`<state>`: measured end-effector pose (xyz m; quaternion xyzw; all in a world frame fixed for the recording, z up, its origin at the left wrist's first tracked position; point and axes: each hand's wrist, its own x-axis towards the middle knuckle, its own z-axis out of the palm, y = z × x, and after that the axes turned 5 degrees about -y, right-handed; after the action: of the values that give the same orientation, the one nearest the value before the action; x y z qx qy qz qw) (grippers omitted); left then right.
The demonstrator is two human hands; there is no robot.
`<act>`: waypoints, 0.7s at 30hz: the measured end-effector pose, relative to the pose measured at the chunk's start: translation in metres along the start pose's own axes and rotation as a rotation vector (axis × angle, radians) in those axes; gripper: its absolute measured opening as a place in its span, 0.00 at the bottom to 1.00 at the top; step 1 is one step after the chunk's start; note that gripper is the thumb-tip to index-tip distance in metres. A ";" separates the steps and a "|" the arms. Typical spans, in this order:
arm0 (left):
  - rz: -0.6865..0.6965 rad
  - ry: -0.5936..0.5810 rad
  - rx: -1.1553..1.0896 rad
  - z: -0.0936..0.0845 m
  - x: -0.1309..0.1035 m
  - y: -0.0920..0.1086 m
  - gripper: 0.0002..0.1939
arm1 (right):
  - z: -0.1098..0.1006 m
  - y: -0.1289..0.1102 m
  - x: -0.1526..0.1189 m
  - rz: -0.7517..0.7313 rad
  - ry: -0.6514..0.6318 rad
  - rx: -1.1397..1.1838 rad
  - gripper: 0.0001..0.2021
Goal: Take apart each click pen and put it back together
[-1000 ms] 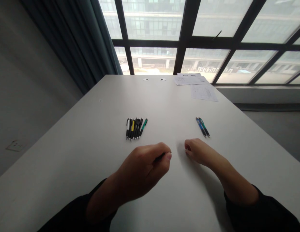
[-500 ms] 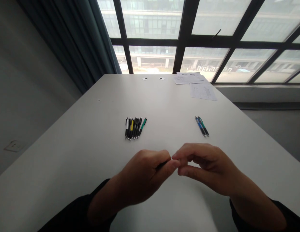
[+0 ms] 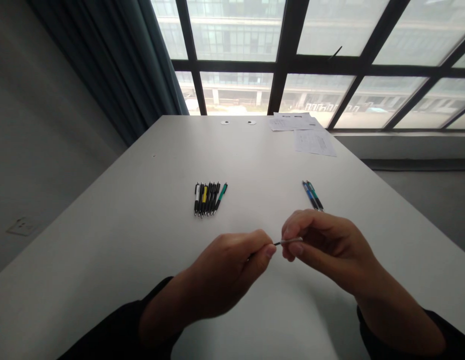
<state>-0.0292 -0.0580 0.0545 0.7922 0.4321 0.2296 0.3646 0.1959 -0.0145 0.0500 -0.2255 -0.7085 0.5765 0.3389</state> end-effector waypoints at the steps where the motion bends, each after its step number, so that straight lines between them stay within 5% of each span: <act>1: 0.001 0.000 -0.007 0.000 0.000 0.000 0.14 | 0.002 0.000 0.000 0.004 -0.004 -0.004 0.03; 6: -0.015 -0.007 0.008 0.001 0.001 -0.001 0.14 | 0.001 0.002 0.002 -0.003 0.021 -0.001 0.04; 10: -0.040 0.033 0.033 0.002 0.001 -0.002 0.15 | -0.030 0.010 0.007 0.092 0.150 -0.107 0.09; 15: -0.032 0.046 0.052 0.003 0.002 -0.004 0.15 | -0.069 0.055 0.019 0.835 -0.100 -0.624 0.10; 21: -0.030 0.044 0.060 0.002 0.003 -0.002 0.16 | -0.072 0.101 0.021 1.024 -0.135 -0.675 0.09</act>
<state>-0.0274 -0.0559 0.0518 0.7911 0.4584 0.2285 0.3342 0.2284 0.0721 -0.0356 -0.5949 -0.6734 0.4230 -0.1167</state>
